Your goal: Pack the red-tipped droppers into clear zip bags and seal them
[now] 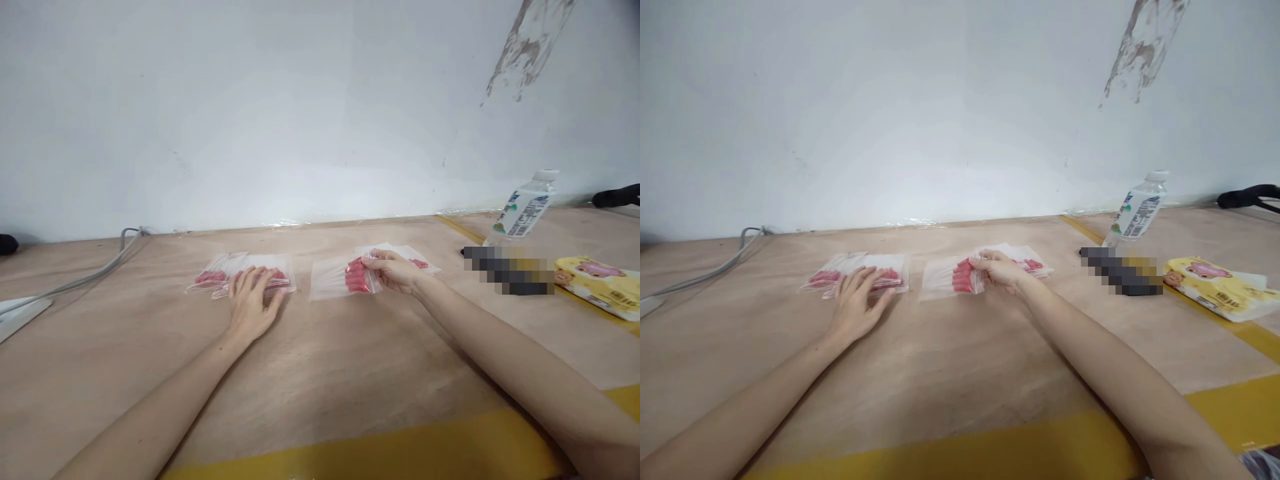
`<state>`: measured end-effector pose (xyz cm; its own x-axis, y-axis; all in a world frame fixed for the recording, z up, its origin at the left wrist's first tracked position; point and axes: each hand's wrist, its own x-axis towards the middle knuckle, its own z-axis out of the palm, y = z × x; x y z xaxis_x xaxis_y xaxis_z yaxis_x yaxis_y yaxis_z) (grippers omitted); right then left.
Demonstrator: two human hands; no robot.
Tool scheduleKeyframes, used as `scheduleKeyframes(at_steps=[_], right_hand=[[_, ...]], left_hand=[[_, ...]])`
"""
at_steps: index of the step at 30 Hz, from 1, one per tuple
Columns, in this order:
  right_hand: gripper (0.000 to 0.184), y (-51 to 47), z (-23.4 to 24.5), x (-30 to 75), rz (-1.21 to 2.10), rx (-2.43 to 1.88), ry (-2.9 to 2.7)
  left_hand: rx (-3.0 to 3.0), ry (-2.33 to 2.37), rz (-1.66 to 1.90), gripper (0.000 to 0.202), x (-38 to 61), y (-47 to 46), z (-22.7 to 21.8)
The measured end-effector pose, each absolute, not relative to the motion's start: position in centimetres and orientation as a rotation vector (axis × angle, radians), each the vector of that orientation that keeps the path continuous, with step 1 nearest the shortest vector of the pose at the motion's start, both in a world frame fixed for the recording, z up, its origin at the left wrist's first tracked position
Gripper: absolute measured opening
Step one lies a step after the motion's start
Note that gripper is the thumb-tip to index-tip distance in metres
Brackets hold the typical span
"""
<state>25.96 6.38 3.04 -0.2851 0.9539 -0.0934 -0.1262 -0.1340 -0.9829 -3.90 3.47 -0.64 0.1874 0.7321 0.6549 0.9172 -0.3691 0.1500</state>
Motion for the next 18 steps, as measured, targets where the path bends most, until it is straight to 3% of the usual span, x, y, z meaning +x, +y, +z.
scheduleKeyframes(at_steps=[12, 15, 18], right_hand=[[0.013, 9.6, 1.7, 6.7, 1.688, -0.748, -0.849], [0.015, 9.2, 1.7, 5.8, 1.667, -0.82, -1.131], [0.017, 9.1, 2.6, 9.8, 1.329, -1.092, -1.687]], left_hand=[[-1.778, -1.809, -1.223, 0.041, -5.9, 4.7, -0.7], [-1.782, -1.794, -1.189, 0.042, -5.9, 4.6, -0.9], [-1.792, -1.753, -1.129, 0.041, -5.7, 4.4, -0.9]])
